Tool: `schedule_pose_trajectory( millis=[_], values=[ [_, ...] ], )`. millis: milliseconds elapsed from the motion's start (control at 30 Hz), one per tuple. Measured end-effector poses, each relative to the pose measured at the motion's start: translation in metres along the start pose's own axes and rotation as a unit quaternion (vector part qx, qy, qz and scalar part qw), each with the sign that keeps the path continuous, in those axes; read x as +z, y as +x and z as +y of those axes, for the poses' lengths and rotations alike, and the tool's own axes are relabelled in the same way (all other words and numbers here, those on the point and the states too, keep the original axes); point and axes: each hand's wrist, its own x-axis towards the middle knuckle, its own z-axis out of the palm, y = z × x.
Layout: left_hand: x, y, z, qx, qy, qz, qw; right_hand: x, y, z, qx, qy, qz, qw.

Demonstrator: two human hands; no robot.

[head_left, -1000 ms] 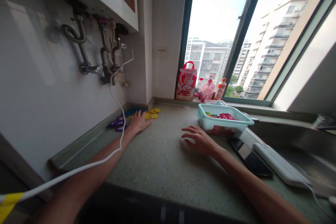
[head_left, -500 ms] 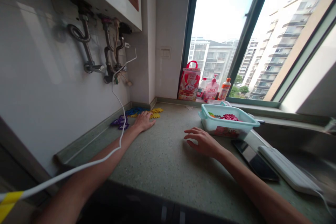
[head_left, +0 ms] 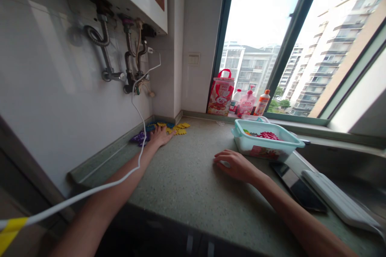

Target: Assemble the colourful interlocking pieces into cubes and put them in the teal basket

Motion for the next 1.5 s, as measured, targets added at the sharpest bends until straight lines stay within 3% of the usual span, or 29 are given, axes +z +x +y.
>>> schedule_pose_trajectory(
  millis=[167,600,733,900,1033,1133,1300,1400,1500],
  values=[
    [-0.004,0.003,-0.005,-0.015,0.004,0.005,1.000,0.000,0.000,-0.001,0.012,0.008,-0.020,1.000],
    [-0.008,-0.001,-0.008,0.053,0.045,-0.017,0.997,-0.001,0.002,-0.006,0.033,0.017,-0.036,0.999],
    [-0.006,-0.018,0.011,0.088,0.035,-0.026,0.995,-0.001,0.001,-0.006,0.031,0.021,-0.037,0.999],
    [-0.002,-0.048,0.050,0.144,0.026,-0.034,0.989,-0.001,0.001,-0.006,0.025,0.025,-0.030,0.999],
    [-0.015,-0.057,0.067,0.213,0.034,0.031,0.976,-0.003,0.001,-0.007,0.027,0.027,-0.036,0.999],
    [-0.034,-0.046,0.054,0.205,0.076,0.062,0.974,-0.004,0.001,-0.008,0.022,0.030,-0.035,0.999],
    [-0.063,-0.025,0.013,0.164,0.127,0.005,0.978,-0.005,0.002,-0.009,0.014,0.028,-0.036,0.999],
    [-0.068,-0.021,0.001,0.146,0.142,-0.024,0.979,-0.005,0.002,-0.008,0.016,0.024,-0.043,0.999],
    [-0.068,-0.021,0.002,0.138,0.140,-0.039,0.980,-0.004,0.002,-0.008,0.020,0.025,-0.043,0.999]
  ],
)
